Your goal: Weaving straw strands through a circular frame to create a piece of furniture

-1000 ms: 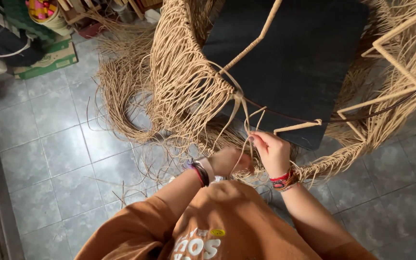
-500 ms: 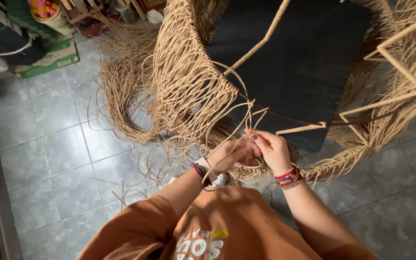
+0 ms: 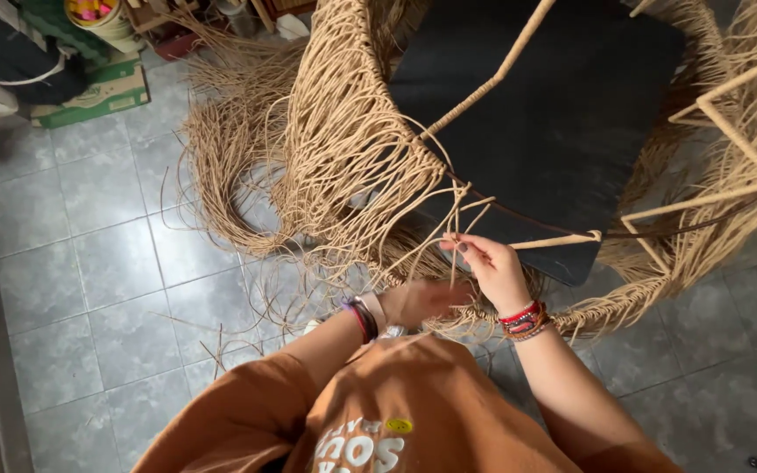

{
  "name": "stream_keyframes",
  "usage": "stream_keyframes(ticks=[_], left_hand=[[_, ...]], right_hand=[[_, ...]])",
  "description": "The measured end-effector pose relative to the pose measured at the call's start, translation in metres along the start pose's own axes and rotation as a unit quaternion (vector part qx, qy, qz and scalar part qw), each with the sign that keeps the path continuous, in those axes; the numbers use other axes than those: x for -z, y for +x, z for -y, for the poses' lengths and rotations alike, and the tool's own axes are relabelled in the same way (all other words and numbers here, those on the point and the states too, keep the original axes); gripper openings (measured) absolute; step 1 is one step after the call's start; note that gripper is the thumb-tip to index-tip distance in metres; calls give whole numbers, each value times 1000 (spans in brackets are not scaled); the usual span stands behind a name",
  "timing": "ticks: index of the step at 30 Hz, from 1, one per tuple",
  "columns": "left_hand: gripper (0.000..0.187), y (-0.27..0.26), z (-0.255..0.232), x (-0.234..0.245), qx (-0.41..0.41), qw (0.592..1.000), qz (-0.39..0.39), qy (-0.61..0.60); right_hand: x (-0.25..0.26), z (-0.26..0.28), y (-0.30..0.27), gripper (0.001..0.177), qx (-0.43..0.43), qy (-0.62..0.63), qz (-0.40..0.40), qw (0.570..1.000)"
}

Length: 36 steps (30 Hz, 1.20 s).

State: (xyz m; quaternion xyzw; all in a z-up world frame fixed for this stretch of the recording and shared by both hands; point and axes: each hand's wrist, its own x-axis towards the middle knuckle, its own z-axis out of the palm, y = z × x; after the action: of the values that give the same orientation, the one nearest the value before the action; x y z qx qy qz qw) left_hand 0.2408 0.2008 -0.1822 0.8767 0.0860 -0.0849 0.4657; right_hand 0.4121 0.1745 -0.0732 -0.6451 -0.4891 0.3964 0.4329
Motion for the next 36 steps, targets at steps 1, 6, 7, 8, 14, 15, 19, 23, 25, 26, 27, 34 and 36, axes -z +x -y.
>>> stream_keyframes(ticks=[1, 6, 7, 8, 14, 15, 19, 23, 25, 26, 27, 34, 36], left_hand=[[26, 3, -16, 17, -2, 942, -119, -314], [43, -8, 2, 1, 7, 995, 55, -77], [50, -5, 28, -20, 36, 998, 60, 8], [60, -2, 53, -42, 67, 991, 64, 93], [31, 31, 57, -9, -406, 869, -221, 174], [31, 21, 59, -16, -407, 869, -221, 176], [24, -2, 1, 32, 73, 995, -50, 40], [39, 50, 103, -49, -326, 913, -223, 105], [31, 16, 95, -59, -224, 944, -128, 208], [29, 0, 90, -64, -116, 946, -27, 302], [29, 4, 36, -21, -116, 946, -27, 303], [24, 15, 58, -74, 49, 965, -200, -160], [20, 16, 72, -83, 89, 979, -178, 52]], right_hand=[[-3, 4, 2, 21, -5, -1, 0, 1000], [5, -41, 5, 24, -36, 35, -9, 999], [4, -25, 4, 29, -43, 80, 0, 996], [3, -9, 3, 34, -51, 125, 10, 991], [7, -2, 2, 64, -83, 147, 51, 984], [7, -7, 5, 64, -80, 147, 51, 985], [9, -6, 5, 63, -73, 115, 54, 989], [7, -17, 5, 63, -75, 128, 59, 987], [8, -17, 6, 61, -76, 120, 51, 989], [9, -18, 6, 60, -79, 113, 39, 990], [9, -7, 5, 60, -77, 113, 39, 990], [10, 0, 3, 56, -73, 78, 31, 994], [12, -7, 0, 56, -67, 89, 29, 993]])
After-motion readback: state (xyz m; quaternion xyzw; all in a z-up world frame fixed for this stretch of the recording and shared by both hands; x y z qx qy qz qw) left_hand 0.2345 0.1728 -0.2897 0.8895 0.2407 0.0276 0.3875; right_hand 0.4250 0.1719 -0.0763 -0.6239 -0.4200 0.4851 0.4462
